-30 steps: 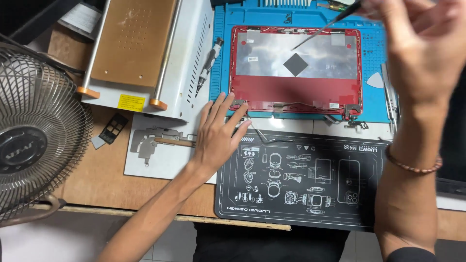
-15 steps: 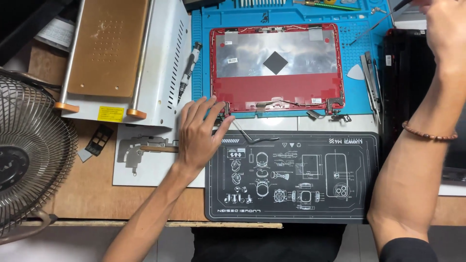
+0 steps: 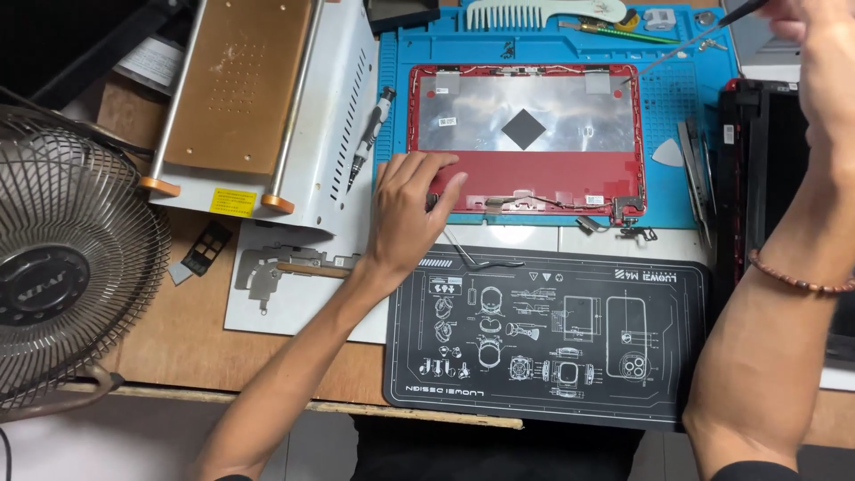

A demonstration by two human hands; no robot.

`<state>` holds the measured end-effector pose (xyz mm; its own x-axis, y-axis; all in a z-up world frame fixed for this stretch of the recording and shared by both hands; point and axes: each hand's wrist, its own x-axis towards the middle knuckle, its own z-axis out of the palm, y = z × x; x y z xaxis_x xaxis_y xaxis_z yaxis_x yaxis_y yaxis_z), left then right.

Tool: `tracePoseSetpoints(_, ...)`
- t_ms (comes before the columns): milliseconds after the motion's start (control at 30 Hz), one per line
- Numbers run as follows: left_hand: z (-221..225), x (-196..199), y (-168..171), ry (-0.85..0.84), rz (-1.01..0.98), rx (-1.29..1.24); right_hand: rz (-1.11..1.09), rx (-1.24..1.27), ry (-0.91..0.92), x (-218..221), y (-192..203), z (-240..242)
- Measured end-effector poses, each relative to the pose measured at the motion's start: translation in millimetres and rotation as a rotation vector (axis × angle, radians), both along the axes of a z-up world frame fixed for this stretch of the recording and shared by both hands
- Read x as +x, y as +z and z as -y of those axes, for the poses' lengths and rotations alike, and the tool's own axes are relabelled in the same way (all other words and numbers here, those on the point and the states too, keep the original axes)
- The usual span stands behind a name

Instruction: Screwing hinges onto a laptop screen assembly using a precision screwdriver on a repair bench.

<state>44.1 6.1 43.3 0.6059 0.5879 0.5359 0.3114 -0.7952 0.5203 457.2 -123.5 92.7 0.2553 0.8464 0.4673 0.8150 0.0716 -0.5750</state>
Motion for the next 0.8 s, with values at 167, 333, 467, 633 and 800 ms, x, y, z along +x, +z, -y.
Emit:
tracePoseSetpoints(167,1.1,-1.1,-15.7,0.008,0.01,0.015,-0.391,0.077,0.054,-110.4,52.4,-27.9)
tracePoseSetpoints(333,3.7,-11.4,-17.3,0.005,0.035,0.055,-0.548,-0.002,0.171,-171.9,69.3,-43.7)
tracePoseSetpoints(467,6.3,-10.6,-18.6,0.019,0.068,0.089,-0.568,-0.063,0.186,-190.2,73.7,-47.1)
tracePoseSetpoints(633,4.1,-9.5,-21.4,0.044,0.073,0.087,-0.595,-0.083,0.215,-195.3,75.0,-47.6)
tracePoseSetpoints(800,4.6,-9.7,-19.6,0.041,0.127,0.096,-0.612,-0.075,0.223,-195.6,73.7,-47.5)
